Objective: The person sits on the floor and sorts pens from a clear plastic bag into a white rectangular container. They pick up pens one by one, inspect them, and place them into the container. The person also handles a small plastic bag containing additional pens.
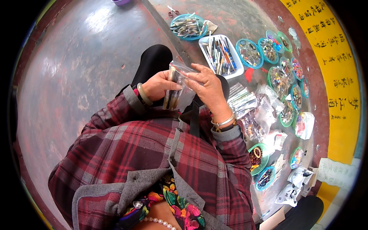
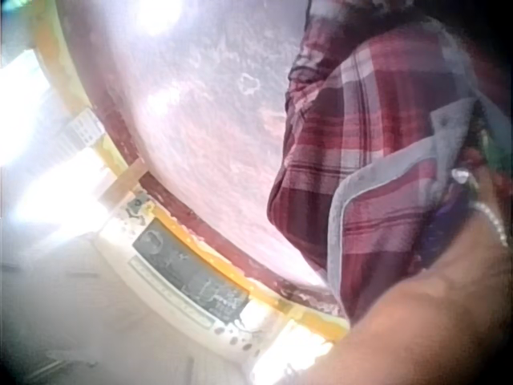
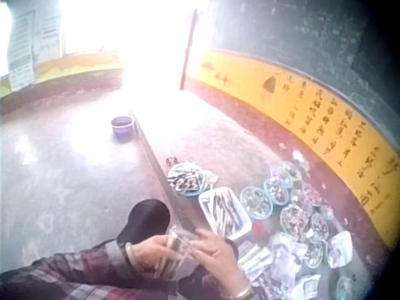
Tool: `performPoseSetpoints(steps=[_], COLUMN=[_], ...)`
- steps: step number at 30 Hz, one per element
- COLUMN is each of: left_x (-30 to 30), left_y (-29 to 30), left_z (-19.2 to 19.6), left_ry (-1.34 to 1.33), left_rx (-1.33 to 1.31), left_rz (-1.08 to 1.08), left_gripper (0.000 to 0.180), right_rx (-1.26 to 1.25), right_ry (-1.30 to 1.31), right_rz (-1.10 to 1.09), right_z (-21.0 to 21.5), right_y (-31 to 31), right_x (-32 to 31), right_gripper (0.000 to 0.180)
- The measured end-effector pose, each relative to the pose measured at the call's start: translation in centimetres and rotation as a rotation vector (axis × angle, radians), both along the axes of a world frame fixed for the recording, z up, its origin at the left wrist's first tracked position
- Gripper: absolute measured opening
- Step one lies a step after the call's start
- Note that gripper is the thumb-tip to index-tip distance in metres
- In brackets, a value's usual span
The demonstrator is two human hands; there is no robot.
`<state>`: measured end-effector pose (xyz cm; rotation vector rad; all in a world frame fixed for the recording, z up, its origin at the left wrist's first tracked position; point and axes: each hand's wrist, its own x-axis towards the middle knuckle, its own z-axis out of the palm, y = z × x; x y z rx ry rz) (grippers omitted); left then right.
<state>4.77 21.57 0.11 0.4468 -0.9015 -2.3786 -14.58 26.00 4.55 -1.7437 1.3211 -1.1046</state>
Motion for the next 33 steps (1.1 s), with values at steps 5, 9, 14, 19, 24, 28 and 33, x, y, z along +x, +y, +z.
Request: performPoseSetpoints(steps=[5,9,14,19,24,28,33], left_x=[0.0,0.2,-0.1,-0.4,0.1,0.0,-1.2], left_y=[-0.6,-1.7,-5.5,-8.9,-8.8,-8.9,-9.1], left_z=[0.4,0.2,0.9,-0.2,-1.4,-1.4,-1.3], left_ry=[-0.229,-0.277,-0.139,-0.090,-0.202,-0.226,-0.226], left_rx=[-0.101,-0.172,-0.122,-0.105,-0.101,-0.095,-0.103], left_rz=[0.015,0.152,0.355,0.366,0.386,0.370,0.351], left_gripper=[0.027,0.023,0.022,0.024,0.025,0.025,0.025], right_rx=[-0.040,0.004,0.127,0.086,0.086,0.243,0.245], right_ry=[-0.019,-0.194,-0.380,0.741,1.032,1.054,0.957], right_rz=[0.020,-0.076,-0.452,-0.404,-0.402,-0.366,-0.248], right_z=[-0.7,-0.4,-6.0,-20.6,-24.1,-23.5,-25.5], right_y=[-0.8,-2.1,-6.2,-6.9,-7.4,-9.0,-7.6], right_x=[-0.3,-0.9,-8.8,-17.0,-14.2,-12.9,-12.4], right_gripper=[0.021,0.023,0.029,0.031,0.021,0.015,0.017])
